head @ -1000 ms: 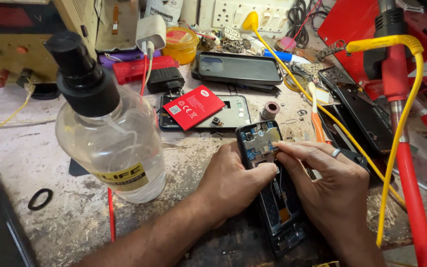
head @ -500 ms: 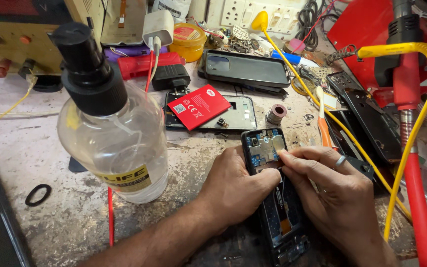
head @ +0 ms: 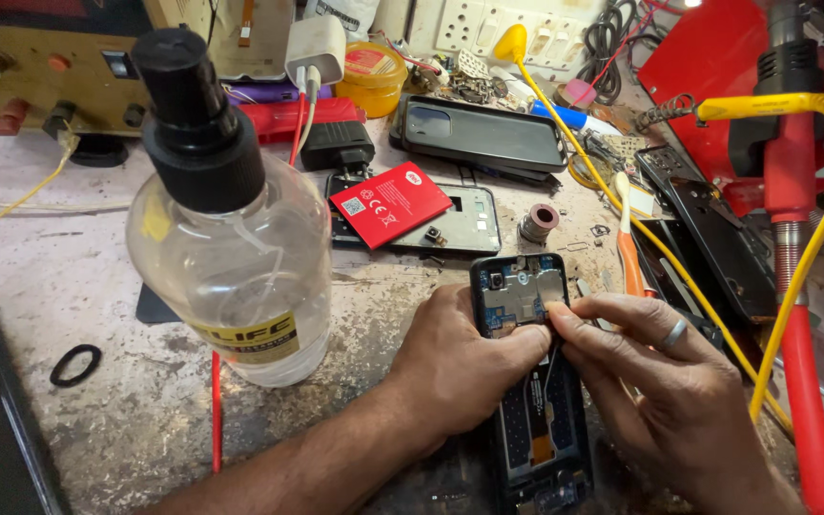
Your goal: The person assembles a smartphone by connecting internal ribbon cables, installing the motherboard, and inserting the battery. The person then closes the device and powers it on to confirm functionality.
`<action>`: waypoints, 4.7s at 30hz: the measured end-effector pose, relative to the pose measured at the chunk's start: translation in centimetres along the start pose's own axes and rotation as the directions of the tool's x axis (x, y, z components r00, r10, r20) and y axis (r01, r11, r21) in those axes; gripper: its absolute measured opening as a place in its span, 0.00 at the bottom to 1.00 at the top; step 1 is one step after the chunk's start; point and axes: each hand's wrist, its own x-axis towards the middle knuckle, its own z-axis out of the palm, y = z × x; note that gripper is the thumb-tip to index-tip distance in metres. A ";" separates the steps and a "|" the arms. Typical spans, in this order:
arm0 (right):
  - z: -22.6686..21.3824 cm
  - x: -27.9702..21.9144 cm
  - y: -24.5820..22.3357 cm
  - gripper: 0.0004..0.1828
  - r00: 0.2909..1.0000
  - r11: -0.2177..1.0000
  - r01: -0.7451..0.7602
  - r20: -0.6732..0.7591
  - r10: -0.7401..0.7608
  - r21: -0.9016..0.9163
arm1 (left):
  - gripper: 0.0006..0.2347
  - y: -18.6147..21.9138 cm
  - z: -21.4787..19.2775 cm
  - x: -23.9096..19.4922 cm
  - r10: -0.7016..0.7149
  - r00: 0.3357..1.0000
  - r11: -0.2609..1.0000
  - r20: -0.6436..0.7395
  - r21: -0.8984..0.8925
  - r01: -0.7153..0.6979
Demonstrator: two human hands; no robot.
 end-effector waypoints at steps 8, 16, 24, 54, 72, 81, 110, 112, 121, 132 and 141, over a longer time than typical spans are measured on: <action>0.3 0.0 -0.4 0.21 0.999 0.999 -0.026 -0.039 0.025 -0.045 | 0.06 -0.1 0.3 0.1 0.030 0.999 0.999 -0.021 0.011 -0.030; 0.9 -0.1 -0.4 0.17 0.988 0.998 -0.057 -0.144 0.056 -0.003 | 0.07 0.1 0.3 0.1 0.004 0.999 0.995 -0.033 0.101 -0.001; 1.2 -0.1 -0.2 0.16 0.982 0.998 -0.058 -0.178 0.059 0.011 | 0.07 0.3 0.3 0.3 0.033 0.999 0.997 -0.034 0.066 -0.031; 0.1 0.3 1.6 0.19 0.992 0.994 0.093 0.084 -0.099 0.064 | 0.07 0.3 -0.1 0.4 -0.029 0.999 0.965 -0.036 0.259 0.038; 0.8 -1.0 1.5 0.17 0.991 0.976 -0.134 0.029 0.131 0.171 | 0.04 0.2 -0.2 -0.2 0.031 0.999 0.996 0.037 0.084 -0.034; 0.5 -1.0 0.3 0.15 0.928 0.847 -0.339 -0.001 0.372 0.409 | 0.06 0.2 -0.1 0.3 -0.140 0.988 0.962 0.061 -0.228 0.150; 1.4 -0.4 -2.8 0.14 0.975 0.987 -0.156 -0.164 0.149 -0.036 | 0.05 -1.0 0.0 0.6 0.007 1.000 0.994 -0.006 -0.112 -0.008; 0.5 -0.3 -2.5 0.14 0.925 0.919 -0.362 -0.060 0.375 0.157 | 0.05 -1.0 0.1 0.6 -0.021 1.000 0.977 0.010 -0.214 0.022; 1.2 -3.6 -5.9 0.44 0.938 0.946 -0.323 -0.137 0.319 -0.004 | 0.09 -1.7 -0.2 0.7 -0.014 0.996 0.934 0.087 -0.354 0.044; 0.2 -4.8 -4.1 0.43 0.925 0.925 -0.379 0.055 0.377 0.037 | 0.19 1.5 -1.2 -0.5 0.460 0.882 0.751 -0.105 0.575 -0.324; 0.2 -4.0 -3.4 0.41 0.988 0.992 -0.105 0.102 0.112 -0.068 | 0.20 1.1 -3.0 -3.8 0.263 0.951 0.514 0.163 0.810 -0.281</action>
